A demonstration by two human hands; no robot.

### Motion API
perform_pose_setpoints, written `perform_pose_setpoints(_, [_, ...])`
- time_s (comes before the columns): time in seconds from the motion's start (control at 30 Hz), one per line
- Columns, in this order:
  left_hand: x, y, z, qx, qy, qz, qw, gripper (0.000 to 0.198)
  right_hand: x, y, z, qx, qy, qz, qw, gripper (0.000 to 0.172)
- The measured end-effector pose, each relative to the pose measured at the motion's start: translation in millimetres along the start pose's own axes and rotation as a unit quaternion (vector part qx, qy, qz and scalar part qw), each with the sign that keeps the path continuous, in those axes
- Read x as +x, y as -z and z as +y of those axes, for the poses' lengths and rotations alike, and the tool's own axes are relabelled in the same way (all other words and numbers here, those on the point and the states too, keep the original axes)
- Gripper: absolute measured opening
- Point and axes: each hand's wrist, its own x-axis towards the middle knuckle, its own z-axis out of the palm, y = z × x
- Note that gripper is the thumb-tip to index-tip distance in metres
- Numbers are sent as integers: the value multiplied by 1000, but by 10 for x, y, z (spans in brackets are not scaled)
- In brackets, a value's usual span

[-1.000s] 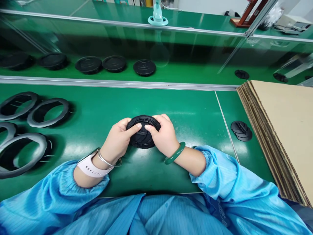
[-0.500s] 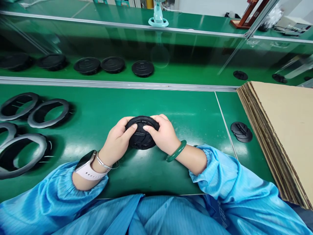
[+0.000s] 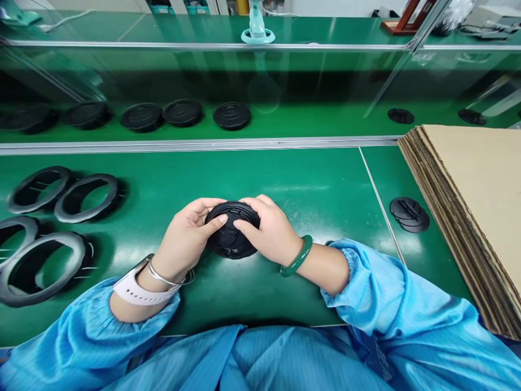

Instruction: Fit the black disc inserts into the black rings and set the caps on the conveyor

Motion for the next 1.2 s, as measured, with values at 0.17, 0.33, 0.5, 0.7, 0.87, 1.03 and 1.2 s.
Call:
perform_pose_setpoints(0.17, [-20,-21,13,-10,2,19,1000,27,-14,-8,-5,-11,22,0,1000,25])
perform_pose_setpoints(0.33, [-17,-23,12,17,-3,22,1000,25,-8,-1,5,-14,2,-10,1000,27])
perform_pose_setpoints(0.5, [-27,-20,-11,68,-26,49,996,24,-1,7,33,-16,-59,-6,998,24])
perform_pose_setpoints(0.7, [-116,-90,-47,121,-30,45,991,22,12,-35,91,-19,-38,45,998,8])
perform_pose_setpoints(0.87, [-192,-133,-24,147,-36,49,987,22,14,-84,83,17,-46,77,996,4])
perform_pose_setpoints(1.03, [-173,-132,-27,154,-33,40,987,21,28,-73,105,-16,-50,89,995,8])
perform_pose_setpoints(1.2, [-128,-95,-25,152,-30,20,988,18,66,27,31,13,-62,-31,997,22])
